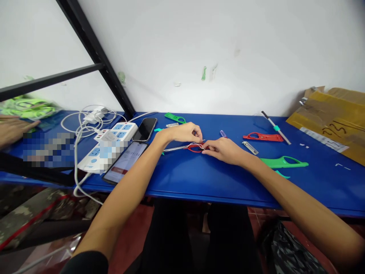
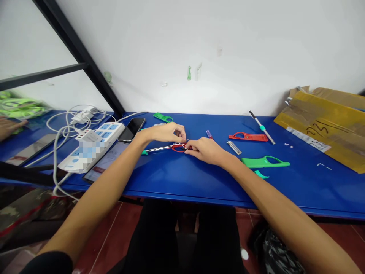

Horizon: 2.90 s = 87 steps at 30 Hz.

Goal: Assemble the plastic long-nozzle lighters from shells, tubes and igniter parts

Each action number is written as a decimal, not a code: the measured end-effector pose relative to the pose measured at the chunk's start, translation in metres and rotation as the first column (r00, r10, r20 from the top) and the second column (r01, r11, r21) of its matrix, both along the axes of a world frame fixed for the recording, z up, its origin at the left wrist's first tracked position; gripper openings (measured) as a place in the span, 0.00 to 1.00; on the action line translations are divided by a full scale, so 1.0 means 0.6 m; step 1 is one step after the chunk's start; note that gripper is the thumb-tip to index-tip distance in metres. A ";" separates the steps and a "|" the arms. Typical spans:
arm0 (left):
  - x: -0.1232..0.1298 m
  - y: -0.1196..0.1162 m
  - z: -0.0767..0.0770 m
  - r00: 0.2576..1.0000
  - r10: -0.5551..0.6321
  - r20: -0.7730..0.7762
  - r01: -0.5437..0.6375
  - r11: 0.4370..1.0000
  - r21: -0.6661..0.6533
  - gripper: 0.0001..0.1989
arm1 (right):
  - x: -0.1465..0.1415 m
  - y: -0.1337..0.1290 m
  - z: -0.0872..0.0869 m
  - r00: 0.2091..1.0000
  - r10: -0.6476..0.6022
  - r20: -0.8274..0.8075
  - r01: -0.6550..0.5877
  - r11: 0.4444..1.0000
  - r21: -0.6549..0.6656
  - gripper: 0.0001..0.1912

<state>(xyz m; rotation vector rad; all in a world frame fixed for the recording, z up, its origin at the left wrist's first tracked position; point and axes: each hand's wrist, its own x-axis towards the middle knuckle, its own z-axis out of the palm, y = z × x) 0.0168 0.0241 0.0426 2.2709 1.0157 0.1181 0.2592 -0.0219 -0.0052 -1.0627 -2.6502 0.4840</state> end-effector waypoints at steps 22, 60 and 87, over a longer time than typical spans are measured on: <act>-0.024 -0.010 -0.021 0.996 0.075 0.042 -0.071 0.993 -0.091 0.13 | -0.006 0.003 -0.013 0.981 -0.080 -0.174 0.079 0.997 -0.010 0.09; -0.012 -0.028 -0.014 0.991 0.060 -0.123 -0.067 0.996 -0.052 0.26 | 0.014 0.006 0.001 0.960 -0.021 -0.280 -0.018 0.991 -0.136 0.10; -0.170 0.048 -0.012 0.834 0.552 -0.019 -0.439 0.683 0.584 0.14 | 0.059 0.009 0.041 0.998 -0.064 0.012 0.059 0.966 0.250 0.21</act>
